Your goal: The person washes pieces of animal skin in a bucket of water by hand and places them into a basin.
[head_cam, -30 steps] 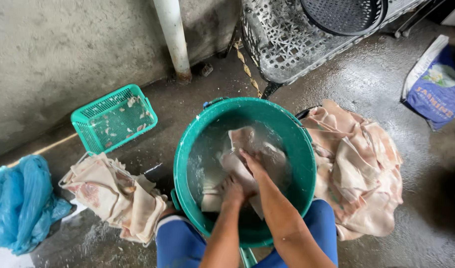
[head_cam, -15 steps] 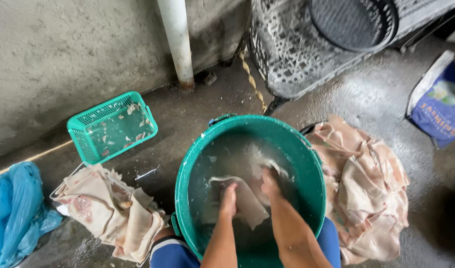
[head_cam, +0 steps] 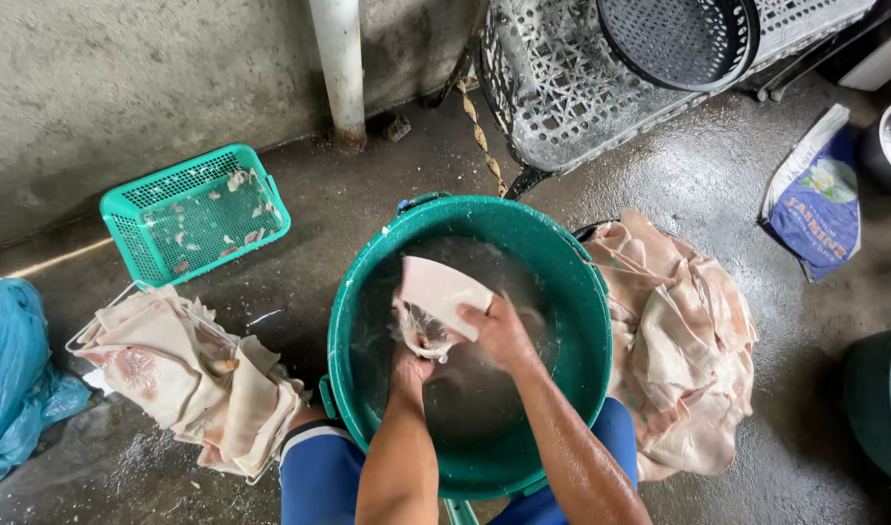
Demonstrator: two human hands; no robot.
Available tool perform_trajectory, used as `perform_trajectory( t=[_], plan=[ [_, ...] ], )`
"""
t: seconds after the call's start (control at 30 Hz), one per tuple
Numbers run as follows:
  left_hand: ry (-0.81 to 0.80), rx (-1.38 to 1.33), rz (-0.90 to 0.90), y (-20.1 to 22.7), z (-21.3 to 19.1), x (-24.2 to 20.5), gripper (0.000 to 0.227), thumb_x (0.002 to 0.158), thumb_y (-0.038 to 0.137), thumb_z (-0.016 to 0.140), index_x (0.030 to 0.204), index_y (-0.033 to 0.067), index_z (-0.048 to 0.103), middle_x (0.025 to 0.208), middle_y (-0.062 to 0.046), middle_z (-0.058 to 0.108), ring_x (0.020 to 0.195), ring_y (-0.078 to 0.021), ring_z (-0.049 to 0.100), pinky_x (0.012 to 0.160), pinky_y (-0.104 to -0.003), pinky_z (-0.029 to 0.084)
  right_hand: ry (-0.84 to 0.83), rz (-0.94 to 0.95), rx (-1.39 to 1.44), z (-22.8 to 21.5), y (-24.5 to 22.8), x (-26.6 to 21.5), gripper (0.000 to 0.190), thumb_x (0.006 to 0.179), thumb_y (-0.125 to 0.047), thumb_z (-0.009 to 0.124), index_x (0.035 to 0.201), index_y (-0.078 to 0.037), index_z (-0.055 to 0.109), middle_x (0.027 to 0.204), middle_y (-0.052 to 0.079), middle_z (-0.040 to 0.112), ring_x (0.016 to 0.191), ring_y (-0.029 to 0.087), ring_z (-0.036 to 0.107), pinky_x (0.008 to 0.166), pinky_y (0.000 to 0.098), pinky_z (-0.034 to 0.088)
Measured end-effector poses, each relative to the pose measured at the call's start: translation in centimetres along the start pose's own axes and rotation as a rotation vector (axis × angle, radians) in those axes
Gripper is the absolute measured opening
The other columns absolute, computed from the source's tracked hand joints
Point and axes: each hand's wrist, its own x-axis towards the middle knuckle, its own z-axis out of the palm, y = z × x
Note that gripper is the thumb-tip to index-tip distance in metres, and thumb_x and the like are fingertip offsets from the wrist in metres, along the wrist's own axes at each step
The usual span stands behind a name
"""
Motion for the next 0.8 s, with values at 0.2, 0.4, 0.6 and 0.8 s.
perform_trajectory(
  t=[0.2, 0.4, 0.6, 0.8],
  plan=[
    [0.805, 0.731, 0.327, -2.3, -5.7, 1.9, 0.070, 0.085, 0.040, 0.079, 0.138, 0.0020, 0.055, 0.129, -0.016, 0.066, 0.112, -0.0306, 0.067, 0.095, -0.047, 0.054, 0.272, 0.474, 0.131, -9.3, 9.8, 4.9, 0.033, 0.094, -0.014, 0.068, 0.123, -0.001, 0.062, 0.100, 0.017, 0.068, 0.071, 0.025, 0.063, 0.057, 0.0370, 0.050],
    [0.255, 0.416, 0.158, -3.1, -3.9, 1.2, 0.058, 0.085, 0.017, 0.078, 0.136, 0.0047, 0.052, 0.126, -0.012, 0.066, 0.111, -0.0271, 0.068, 0.096, -0.049, 0.056, 0.643, 0.416, -0.100, -9.9, 14.9, 7.1, 0.029, 0.089, -0.011, 0.067, 0.117, -0.002, 0.065, 0.098, 0.013, 0.070, 0.077, 0.023, 0.066, 0.061, 0.0381, 0.055],
    [0.286, 0.194, 0.047, -2.9, -3.6, 1.5, 0.052, 0.096, 0.030, 0.065, 0.141, 0.0070, 0.054, 0.130, -0.015, 0.065, 0.113, -0.0307, 0.064, 0.096, -0.049, 0.054, 0.409, 0.254, -0.033, -4.2, 3.7, 5.1, 0.027, 0.084, -0.007, 0.065, 0.111, -0.003, 0.068, 0.096, 0.008, 0.071, 0.083, 0.021, 0.069, 0.065, 0.0392, 0.060],
    [0.415, 0.130, -0.020, -3.2, -6.8, 2.4, 0.051, 0.102, 0.035, 0.057, 0.145, 0.0073, 0.052, 0.138, -0.013, 0.064, 0.125, -0.0284, 0.063, 0.106, -0.047, 0.051, 0.133, -0.246, 0.063, 3.0, -10.9, 0.3, 0.024, 0.087, -0.003, 0.067, 0.111, 0.001, 0.065, 0.098, 0.012, 0.073, 0.082, 0.023, 0.070, 0.066, 0.0384, 0.060]
  ],
)
